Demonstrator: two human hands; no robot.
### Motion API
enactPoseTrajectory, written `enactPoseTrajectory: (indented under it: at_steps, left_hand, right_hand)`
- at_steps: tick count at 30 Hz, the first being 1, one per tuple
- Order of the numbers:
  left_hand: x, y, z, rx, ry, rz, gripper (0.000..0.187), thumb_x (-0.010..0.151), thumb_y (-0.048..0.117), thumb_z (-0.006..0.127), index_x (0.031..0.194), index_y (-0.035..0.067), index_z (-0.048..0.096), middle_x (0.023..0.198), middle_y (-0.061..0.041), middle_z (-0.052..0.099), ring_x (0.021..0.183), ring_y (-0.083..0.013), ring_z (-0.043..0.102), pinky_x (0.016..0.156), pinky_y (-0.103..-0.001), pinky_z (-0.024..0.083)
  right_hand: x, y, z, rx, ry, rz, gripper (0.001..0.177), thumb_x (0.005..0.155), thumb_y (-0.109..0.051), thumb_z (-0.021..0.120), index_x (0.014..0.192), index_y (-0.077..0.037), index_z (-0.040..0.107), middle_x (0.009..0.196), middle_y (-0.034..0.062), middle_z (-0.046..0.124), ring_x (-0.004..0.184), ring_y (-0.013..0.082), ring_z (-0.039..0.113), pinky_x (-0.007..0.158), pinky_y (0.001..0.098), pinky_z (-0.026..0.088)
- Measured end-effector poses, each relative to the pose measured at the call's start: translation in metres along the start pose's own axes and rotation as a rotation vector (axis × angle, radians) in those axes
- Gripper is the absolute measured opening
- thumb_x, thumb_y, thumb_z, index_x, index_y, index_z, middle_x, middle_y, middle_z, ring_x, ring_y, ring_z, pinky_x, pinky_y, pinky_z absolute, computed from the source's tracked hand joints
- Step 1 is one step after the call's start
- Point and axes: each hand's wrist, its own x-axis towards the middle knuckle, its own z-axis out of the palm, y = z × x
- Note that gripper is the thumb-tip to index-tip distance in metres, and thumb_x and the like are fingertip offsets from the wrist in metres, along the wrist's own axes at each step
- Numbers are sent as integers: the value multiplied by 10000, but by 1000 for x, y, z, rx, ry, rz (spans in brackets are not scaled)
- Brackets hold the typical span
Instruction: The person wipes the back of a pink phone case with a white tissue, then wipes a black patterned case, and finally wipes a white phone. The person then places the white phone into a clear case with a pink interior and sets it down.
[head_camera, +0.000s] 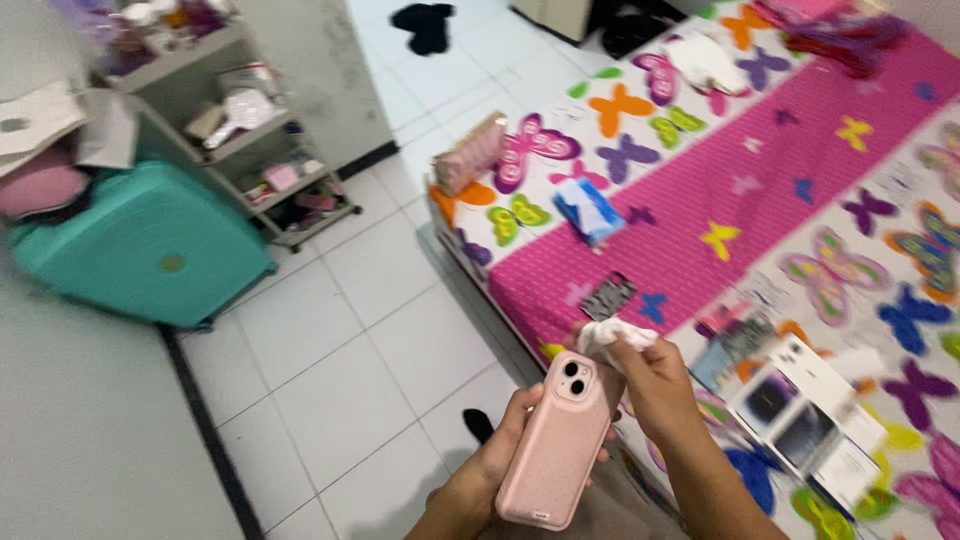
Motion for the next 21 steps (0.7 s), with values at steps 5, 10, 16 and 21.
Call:
enactPoseTrajectory:
  at_steps: [5,10,16,21]
  left_hand:
    - [40,-64,-12,168,-62,-75,753,998,657,354,1418,66,554,1089,-169,688,872,-258,709,779,-363,620]
    - [57,-116,-4,212,-151,-67,787,1040,662,425,1451,2,548,1123,-139,675,919,-221,686,816,-362,584]
    - [47,-106,37,-19,-204,-48,934,922,728,391,1477,-14,507,1248,-186,674,1035,-248,706,872,-374,611]
    - [57,-103,65,-42,-388,-157,1004,892,778,359,1531,8,425,1326,-214,614,1114,-287,682,843,-442,627]
  right_hand:
    - [-69,9,-25,-674,30,-931,398,1089,-238,407,1348,0,593,1319,189,683,1216,278,639,1064,410,451]
    - [-98,22,-67,-407,187,-336,486,1091,-293,351,1419,-51,615,1168,130,774,1056,224,694,951,354,505]
    - [-151,83,-76,-520,440,-386,538,1062,-285,372,1541,-47,431,1312,144,637,1047,234,608,890,344,499]
    - [-177,108,-95,162,430,-287,557,1120,-213,410,1627,5,489,1203,228,632,1039,266,590,923,354,514]
